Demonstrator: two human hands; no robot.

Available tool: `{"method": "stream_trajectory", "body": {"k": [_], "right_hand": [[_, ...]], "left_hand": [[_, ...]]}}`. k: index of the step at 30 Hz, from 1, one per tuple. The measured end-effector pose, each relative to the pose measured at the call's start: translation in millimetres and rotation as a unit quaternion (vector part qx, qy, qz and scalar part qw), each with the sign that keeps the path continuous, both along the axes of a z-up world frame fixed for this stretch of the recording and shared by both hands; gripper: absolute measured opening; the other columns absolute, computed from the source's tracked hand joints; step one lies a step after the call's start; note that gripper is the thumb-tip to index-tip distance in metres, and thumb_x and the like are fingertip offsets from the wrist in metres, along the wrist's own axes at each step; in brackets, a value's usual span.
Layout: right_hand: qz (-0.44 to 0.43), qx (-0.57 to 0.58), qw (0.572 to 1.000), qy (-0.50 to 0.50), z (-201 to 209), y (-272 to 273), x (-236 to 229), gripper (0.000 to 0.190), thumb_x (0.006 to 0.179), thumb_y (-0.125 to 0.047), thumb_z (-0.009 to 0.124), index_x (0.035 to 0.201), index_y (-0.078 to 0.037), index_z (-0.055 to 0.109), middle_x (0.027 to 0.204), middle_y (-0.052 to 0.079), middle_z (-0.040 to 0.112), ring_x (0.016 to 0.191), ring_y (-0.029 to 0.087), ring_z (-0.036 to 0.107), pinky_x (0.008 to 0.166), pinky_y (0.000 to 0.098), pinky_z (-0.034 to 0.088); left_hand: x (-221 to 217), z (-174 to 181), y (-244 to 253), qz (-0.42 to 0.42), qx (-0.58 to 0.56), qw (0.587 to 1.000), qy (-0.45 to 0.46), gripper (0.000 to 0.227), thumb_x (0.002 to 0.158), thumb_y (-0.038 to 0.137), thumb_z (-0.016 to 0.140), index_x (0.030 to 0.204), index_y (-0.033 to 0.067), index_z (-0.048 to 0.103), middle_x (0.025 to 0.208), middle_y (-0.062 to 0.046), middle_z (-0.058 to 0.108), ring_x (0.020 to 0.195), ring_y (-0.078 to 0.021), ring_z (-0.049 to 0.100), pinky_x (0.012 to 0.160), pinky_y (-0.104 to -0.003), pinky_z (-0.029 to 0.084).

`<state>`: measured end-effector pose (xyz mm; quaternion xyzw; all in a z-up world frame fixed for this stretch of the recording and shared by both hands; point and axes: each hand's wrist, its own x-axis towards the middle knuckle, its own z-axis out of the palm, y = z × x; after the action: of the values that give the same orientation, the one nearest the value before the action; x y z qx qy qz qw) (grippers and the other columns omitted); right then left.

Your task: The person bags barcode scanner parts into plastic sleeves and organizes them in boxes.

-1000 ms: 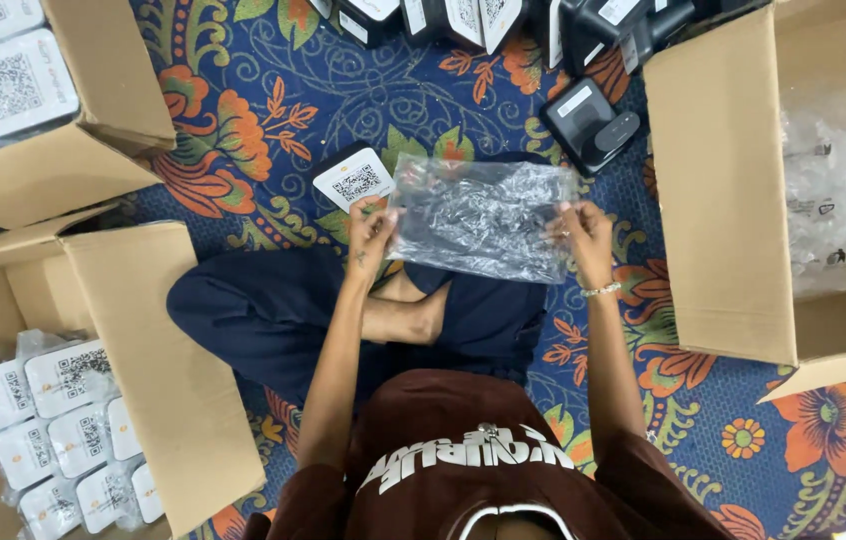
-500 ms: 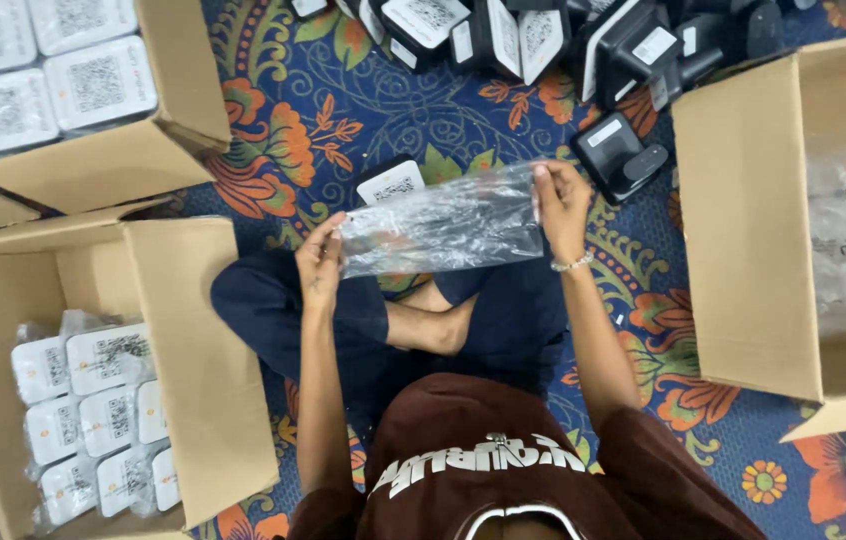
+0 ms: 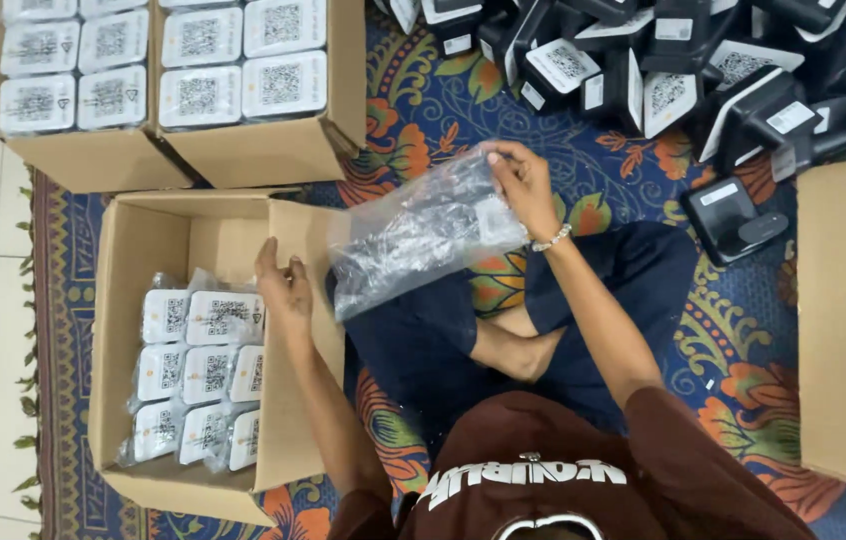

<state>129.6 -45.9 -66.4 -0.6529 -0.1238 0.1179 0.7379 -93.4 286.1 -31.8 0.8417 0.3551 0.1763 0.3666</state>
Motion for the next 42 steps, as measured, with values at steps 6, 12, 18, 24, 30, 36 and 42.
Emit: {"method": "stream_trajectory", "body": {"k": [6,12,18,24,30,36,42], "right_hand": [[0.052,0.013,0.998,0.013,-1.7,37.7,-26.3,0.014,0.108,-0.015,0.057,0.111,-0.002,0.060,0.070,0.000,0.065,0.054,0.005,0.057,0.048,0.0218,0.044],[0.124,0.098,0.986,0.043,-11.3,41.6,-37.0,0.011,0.104,-0.007,0.055,0.113,-0.002,0.056,0.101,0.004,0.070,0.087,0.008,0.067,0.076,0.0226,0.055],[0.156,0.075,0.982,0.081,13.1,32.0,-35.7,0.017,0.105,-0.007,0.055,0.121,-0.003,0.060,0.112,0.002,0.068,0.102,0.007,0.063,0.090,0.0245,0.053],[0.137,0.214,0.929,0.268,-3.2,31.0,-25.3,0.023,0.108,-0.011,0.053,0.124,0.000,0.065,0.114,0.006,0.071,0.102,0.012,0.067,0.093,0.0290,0.055],[0.056,0.145,0.985,0.078,-26.7,26.4,-17.2,0.028,0.101,-0.003,0.054,0.122,0.007,0.069,0.147,-0.003,0.059,0.136,-0.006,0.043,0.111,0.0250,0.047],[0.079,0.096,0.984,0.124,-63.3,11.9,-1.9,0.026,0.111,-0.010,0.054,0.126,0.002,0.072,0.121,0.012,0.069,0.102,0.012,0.064,0.093,0.0289,0.051],[0.125,0.049,0.986,-0.095,-54.6,3.6,-5.0,0.038,0.086,0.009,0.070,0.124,0.006,0.068,0.125,0.009,0.066,0.113,0.012,0.063,0.098,0.0293,0.052]], "left_hand": [[11.0,91.0,-155.8,-0.144,0.087,0.979,-0.118,0.046,0.096,0.013,0.066,0.141,0.0038,0.055,0.144,-0.019,0.055,0.136,-0.0391,0.054,0.117,-0.044,0.043],[67.2,87.7,-225.9,-0.188,0.267,0.945,0.001,0.076,0.077,0.023,0.071,0.144,0.0012,0.043,0.144,-0.023,0.046,0.133,-0.0416,0.046,0.109,-0.064,0.032],[110.8,50.2,-225.2,-0.129,0.416,0.897,0.075,0.057,0.095,0.017,0.060,0.151,0.0082,0.047,0.136,-0.014,0.057,0.125,-0.0323,0.057,0.111,-0.054,0.042],[146.8,44.3,-219.3,-0.097,0.502,0.854,0.092,0.059,0.094,0.022,0.061,0.150,0.0095,0.048,0.119,-0.011,0.062,0.093,-0.0244,0.069,0.097,-0.042,0.054],[152.1,42.6,-226.0,-0.152,0.488,0.855,0.085,0.028,0.095,0.021,0.063,0.121,0.0117,0.059,0.096,-0.005,0.057,0.066,-0.0189,0.066,0.066,-0.032,0.057],[151.2,48.1,-227.0,-0.216,0.470,0.854,0.054,0.020,0.085,0.006,0.068,0.097,0.0068,0.052,0.100,-0.010,0.055,0.080,-0.0218,0.070,0.070,-0.028,0.059],[154.6,42.0,-220.1,-0.261,0.335,0.905,0.029,0.025,0.081,0.000,0.068,0.105,0.0002,0.061,0.110,-0.015,0.058,0.087,-0.0277,0.072,0.066,-0.031,0.058]]}}
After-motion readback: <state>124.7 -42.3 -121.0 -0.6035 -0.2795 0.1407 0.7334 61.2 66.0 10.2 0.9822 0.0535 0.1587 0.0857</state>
